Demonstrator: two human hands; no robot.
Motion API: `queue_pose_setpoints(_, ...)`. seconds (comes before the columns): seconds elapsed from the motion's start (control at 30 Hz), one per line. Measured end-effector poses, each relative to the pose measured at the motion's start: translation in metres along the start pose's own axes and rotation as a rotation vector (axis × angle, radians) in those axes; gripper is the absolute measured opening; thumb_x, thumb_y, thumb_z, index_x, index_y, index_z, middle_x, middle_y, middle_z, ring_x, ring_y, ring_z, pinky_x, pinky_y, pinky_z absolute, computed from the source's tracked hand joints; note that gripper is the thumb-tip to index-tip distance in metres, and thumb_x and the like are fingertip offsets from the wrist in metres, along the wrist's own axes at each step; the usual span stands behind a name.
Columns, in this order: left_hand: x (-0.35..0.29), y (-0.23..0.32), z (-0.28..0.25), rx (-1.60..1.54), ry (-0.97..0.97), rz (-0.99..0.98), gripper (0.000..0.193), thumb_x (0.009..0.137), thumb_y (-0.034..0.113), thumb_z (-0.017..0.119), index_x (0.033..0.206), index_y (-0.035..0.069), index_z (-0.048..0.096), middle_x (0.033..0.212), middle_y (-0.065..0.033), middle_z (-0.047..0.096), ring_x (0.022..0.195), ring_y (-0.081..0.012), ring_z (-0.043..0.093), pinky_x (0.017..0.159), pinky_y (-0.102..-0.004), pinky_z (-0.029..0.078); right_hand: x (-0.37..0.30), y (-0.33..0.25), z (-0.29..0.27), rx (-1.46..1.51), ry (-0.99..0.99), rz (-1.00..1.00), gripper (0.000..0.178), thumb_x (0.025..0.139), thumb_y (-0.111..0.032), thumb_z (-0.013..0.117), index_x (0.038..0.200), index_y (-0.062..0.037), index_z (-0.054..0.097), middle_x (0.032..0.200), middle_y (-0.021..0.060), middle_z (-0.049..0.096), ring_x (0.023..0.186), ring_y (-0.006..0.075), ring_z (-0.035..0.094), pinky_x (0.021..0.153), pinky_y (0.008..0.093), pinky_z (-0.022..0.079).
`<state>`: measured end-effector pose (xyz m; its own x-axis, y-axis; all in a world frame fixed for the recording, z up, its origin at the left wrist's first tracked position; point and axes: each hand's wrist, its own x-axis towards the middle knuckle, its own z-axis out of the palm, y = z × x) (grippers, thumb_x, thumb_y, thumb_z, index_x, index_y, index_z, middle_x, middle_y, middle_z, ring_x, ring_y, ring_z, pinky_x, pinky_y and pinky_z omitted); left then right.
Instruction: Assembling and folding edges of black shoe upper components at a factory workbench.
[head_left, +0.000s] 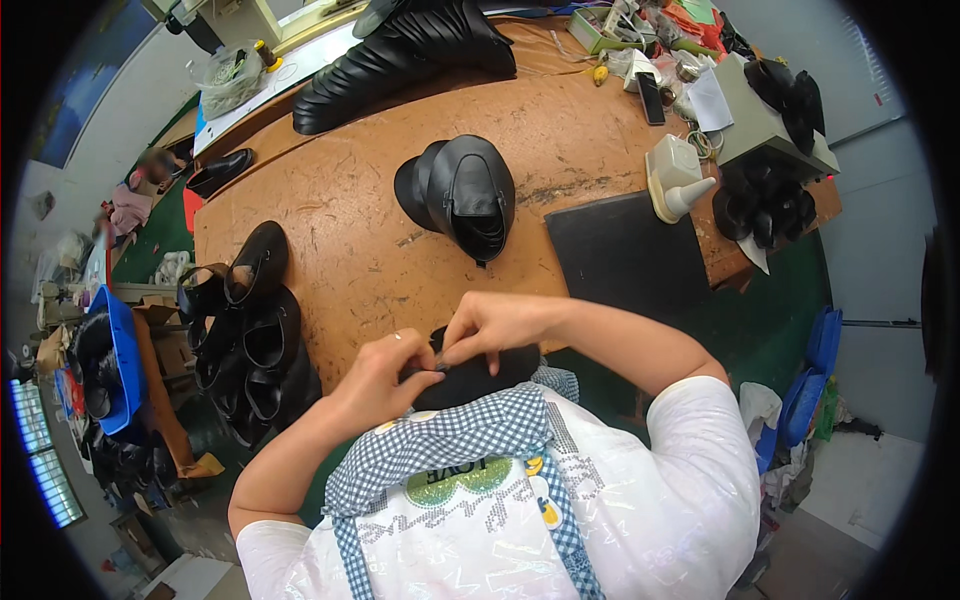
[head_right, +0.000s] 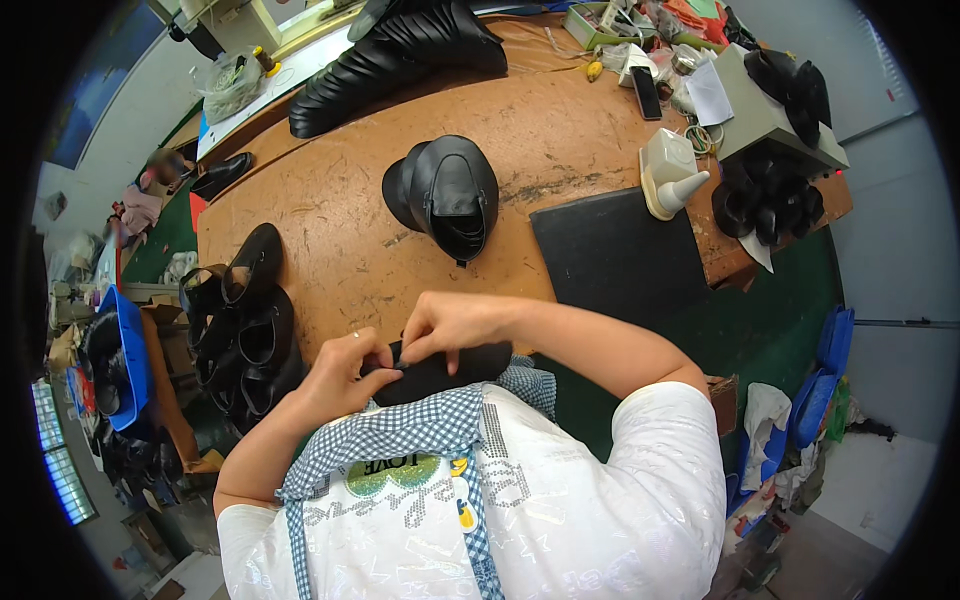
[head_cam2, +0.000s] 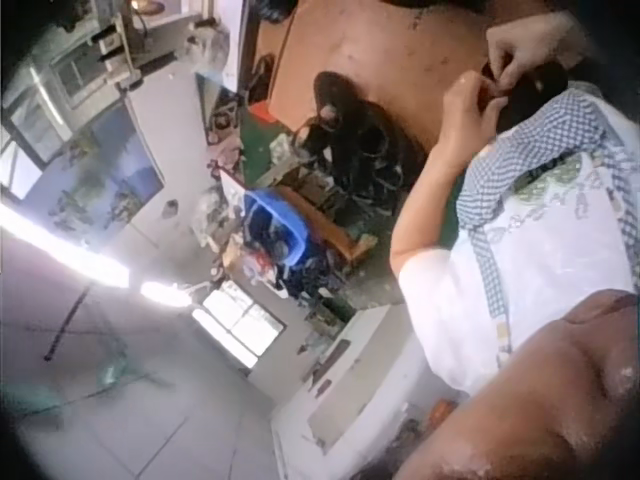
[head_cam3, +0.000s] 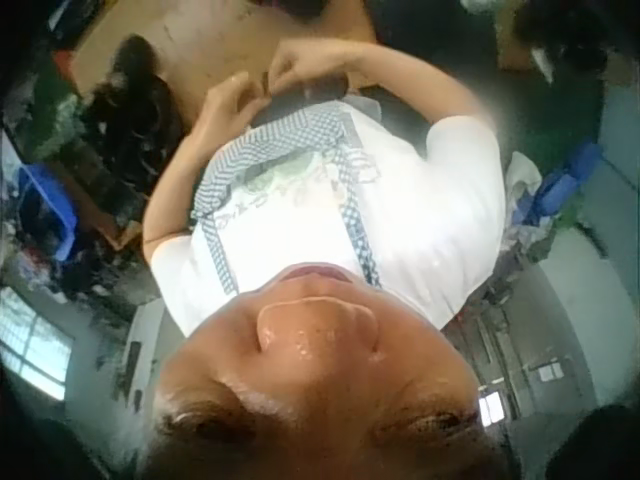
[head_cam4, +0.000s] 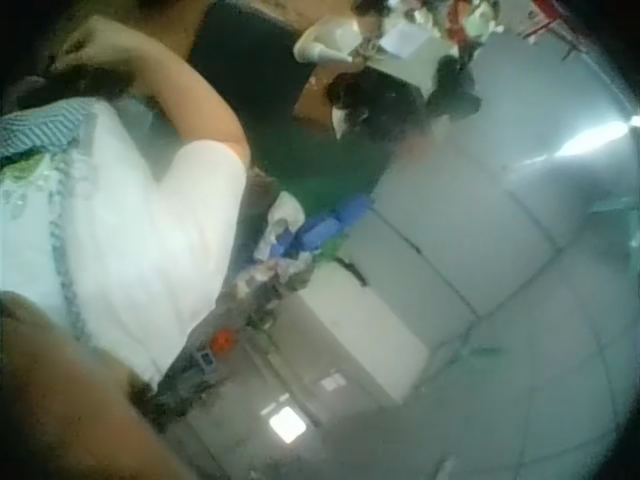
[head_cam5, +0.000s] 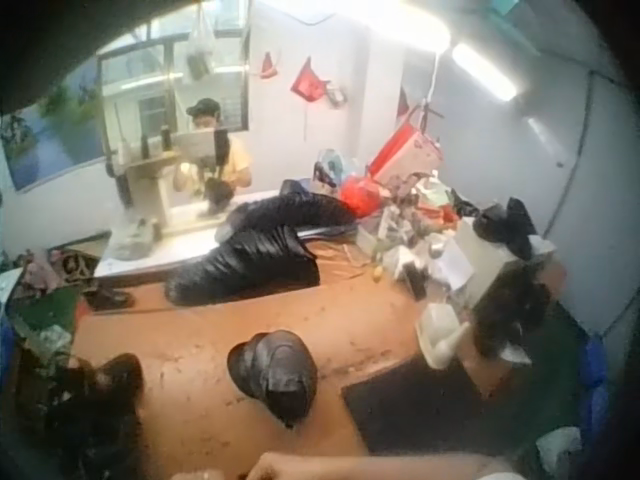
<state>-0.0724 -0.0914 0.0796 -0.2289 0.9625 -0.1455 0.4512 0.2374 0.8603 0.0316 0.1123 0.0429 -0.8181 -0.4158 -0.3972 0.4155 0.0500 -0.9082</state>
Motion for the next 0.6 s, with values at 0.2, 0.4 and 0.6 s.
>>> queue_pose_setpoints(0.2, 0.019, -0.003, -0.046, -0.629, -0.395, -0.461, 0.013, 0.084, 0.004, 0.071, 0.088, 0.001, 0.059, 0.085, 0.0002, 0.062, 0.075, -0.0056, 0.055, 0.067, -0.0232, 0.045, -0.005, -0.023, -0.003, 0.022, -0.023, -0.057, 0.022, 0.089, -0.017, 0.065, 0.093, 0.0039, 0.07, 0.075, 0.0037, 0.064, 0.064, 0.0113, 0.059, 0.052, 0.0247, 0.054)
queue_pose_setpoints(0.4, 0.015, -0.007, -0.009, -0.13, -0.208, -0.137, 0.018, 0.082, 0.004, 0.072, 0.089, -0.002, 0.056, 0.078, -0.0033, 0.058, 0.076, -0.0102, 0.057, 0.071, -0.0264, 0.047, -0.003, 0.004, -0.005, 0.144, 0.014, 0.039, 0.026, 0.09, -0.021, 0.067, 0.091, 0.005, 0.07, 0.075, 0.0035, 0.065, 0.065, 0.0106, 0.06, 0.052, 0.0239, 0.053)
queue_pose_setpoints(0.6, 0.017, -0.014, -0.023, -0.26, -0.271, -0.258, 0.019, 0.083, 0.0, 0.069, 0.096, 0.0, 0.055, 0.087, -0.0018, 0.056, 0.083, -0.0078, 0.053, 0.072, -0.0252, 0.046, -0.003, -0.002, -0.002, 0.25, 0.017, -0.043, 0.026, 0.09, -0.02, 0.066, 0.093, 0.0045, 0.071, 0.075, 0.0042, 0.066, 0.063, 0.0102, 0.06, 0.05, 0.0238, 0.053)
